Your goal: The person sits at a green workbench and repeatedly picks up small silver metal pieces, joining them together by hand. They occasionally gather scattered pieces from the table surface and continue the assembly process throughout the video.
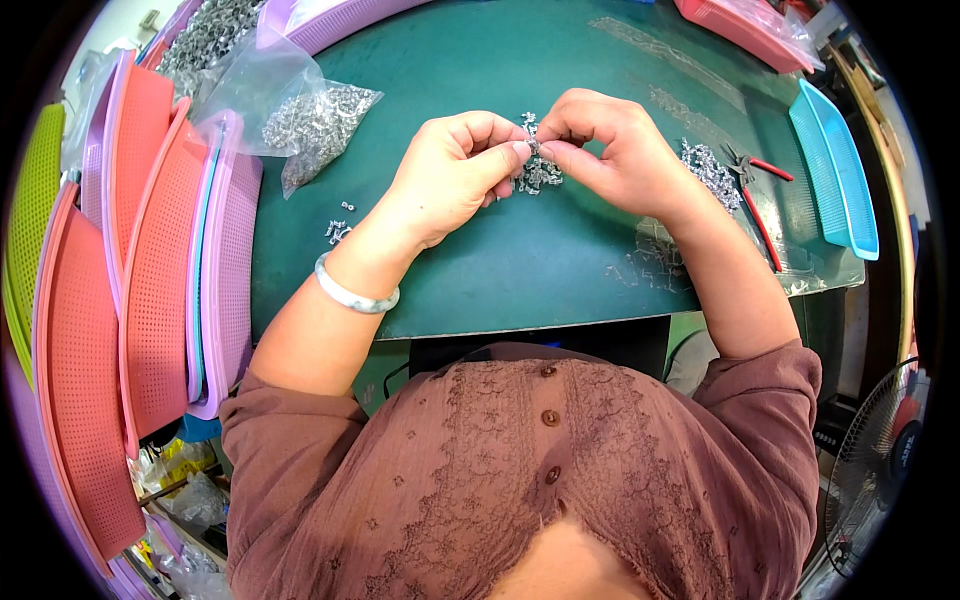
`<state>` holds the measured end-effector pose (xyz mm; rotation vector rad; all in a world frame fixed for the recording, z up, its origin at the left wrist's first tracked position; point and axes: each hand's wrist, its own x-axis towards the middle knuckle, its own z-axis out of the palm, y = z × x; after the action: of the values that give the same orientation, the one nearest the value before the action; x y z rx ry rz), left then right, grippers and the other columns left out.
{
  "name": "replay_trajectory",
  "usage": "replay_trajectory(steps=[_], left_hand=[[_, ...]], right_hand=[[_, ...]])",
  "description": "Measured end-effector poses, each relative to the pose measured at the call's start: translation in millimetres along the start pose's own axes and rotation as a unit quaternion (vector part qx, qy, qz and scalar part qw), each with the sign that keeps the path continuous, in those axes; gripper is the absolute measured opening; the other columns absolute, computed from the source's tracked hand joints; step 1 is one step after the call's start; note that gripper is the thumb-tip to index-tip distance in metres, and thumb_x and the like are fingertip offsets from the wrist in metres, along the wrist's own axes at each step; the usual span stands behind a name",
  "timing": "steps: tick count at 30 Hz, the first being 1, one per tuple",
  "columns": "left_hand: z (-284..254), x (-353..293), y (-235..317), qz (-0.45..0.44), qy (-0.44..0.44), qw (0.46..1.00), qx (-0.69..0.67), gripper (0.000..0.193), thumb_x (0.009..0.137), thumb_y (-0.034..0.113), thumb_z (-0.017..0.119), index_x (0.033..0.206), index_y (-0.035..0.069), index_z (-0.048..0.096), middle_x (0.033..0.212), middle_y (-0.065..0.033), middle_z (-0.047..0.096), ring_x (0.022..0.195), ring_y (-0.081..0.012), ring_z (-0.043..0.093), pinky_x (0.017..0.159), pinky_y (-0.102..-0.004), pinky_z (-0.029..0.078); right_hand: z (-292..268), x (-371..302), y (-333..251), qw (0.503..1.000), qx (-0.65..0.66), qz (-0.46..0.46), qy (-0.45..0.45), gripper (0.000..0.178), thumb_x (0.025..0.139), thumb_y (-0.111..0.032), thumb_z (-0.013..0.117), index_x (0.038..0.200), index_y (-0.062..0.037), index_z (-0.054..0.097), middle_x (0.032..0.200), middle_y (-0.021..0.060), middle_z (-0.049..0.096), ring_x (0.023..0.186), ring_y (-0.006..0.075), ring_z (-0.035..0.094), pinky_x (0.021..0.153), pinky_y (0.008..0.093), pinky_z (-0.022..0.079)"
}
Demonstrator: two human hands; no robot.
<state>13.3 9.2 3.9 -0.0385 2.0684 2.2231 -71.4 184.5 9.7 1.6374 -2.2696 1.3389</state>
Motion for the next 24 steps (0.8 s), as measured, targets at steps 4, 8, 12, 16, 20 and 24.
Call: replay_trajectory(steps=[4, 8, 12, 16, 20, 24], left_hand=[[0, 0, 2, -0.001, -0.003, 1.000, -0.007, 0.012, 0.083, 0.009, 0.060, 0.093, 0.002, 0.061, 0.074, 0.0003, 0.059, 0.059, -0.0043, 0.051, 0.049, -0.0154, 0.039], [0, 0, 0, 0.004, -0.003, 1.000, -0.013, 0.013, 0.083, 0.008, 0.061, 0.094, 0.002, 0.061, 0.077, -0.0005, 0.060, 0.061, -0.0049, 0.052, 0.051, -0.0161, 0.039], [1, 0, 0, 0.019, -0.006, 0.999, -0.026, 0.013, 0.081, 0.007, 0.062, 0.093, 0.001, 0.062, 0.075, -0.0009, 0.059, 0.060, -0.0048, 0.051, 0.051, -0.0163, 0.040], [-1, 2, 0, 0.009, -0.004, 0.998, -0.058, 0.011, 0.083, 0.010, 0.060, 0.091, 0.003, 0.060, 0.075, -0.0002, 0.059, 0.060, -0.0054, 0.051, 0.051, -0.0169, 0.039], [-8, 5, -3, -0.014, -0.006, 0.993, -0.117, 0.007, 0.084, 0.009, 0.054, 0.089, 0.004, 0.057, 0.075, -0.0020, 0.058, 0.061, -0.0080, 0.052, 0.052, -0.0180, 0.040], [-8, 5, 0, -0.027, -0.022, 0.985, -0.168, 0.008, 0.083, 0.006, 0.051, 0.088, 0.003, 0.056, 0.079, -0.0044, 0.059, 0.064, -0.0097, 0.055, 0.054, -0.0185, 0.043]], right_hand=[[0, 0, -2, 1.000, 0.013, 0.010, 0.004, 0.009, 0.074, -0.006, 0.065, 0.079, -0.0015, 0.059, 0.071, 0.0092, 0.057, 0.063, 0.0210, 0.056, 0.056, 0.0301, 0.045], [0, 1, -3, 1.000, -0.011, -0.010, 0.017, 0.009, 0.073, -0.005, 0.064, 0.077, -0.0019, 0.058, 0.071, 0.0091, 0.056, 0.063, 0.0212, 0.056, 0.056, 0.0303, 0.045], [1, 2, -4, 0.999, -0.025, -0.029, 0.031, 0.009, 0.071, -0.004, 0.064, 0.076, -0.0025, 0.057, 0.070, 0.0087, 0.056, 0.064, 0.0215, 0.056, 0.057, 0.0305, 0.046], [1, 2, -5, 0.999, -0.017, -0.026, 0.041, 0.009, 0.072, -0.005, 0.063, 0.076, -0.0024, 0.056, 0.071, 0.0093, 0.056, 0.065, 0.0241, 0.056, 0.057, 0.0318, 0.046], [-6, -2, 0, 0.994, -0.089, 0.014, -0.069, 0.005, 0.071, -0.005, 0.060, 0.073, -0.0022, 0.056, 0.073, 0.0117, 0.057, 0.068, 0.0286, 0.056, 0.061, 0.0351, 0.046], [-8, -4, 0, 0.978, -0.130, 0.026, -0.159, 0.003, 0.068, -0.005, 0.057, 0.070, -0.0020, 0.057, 0.073, 0.0132, 0.057, 0.071, 0.0308, 0.056, 0.064, 0.0372, 0.046]])
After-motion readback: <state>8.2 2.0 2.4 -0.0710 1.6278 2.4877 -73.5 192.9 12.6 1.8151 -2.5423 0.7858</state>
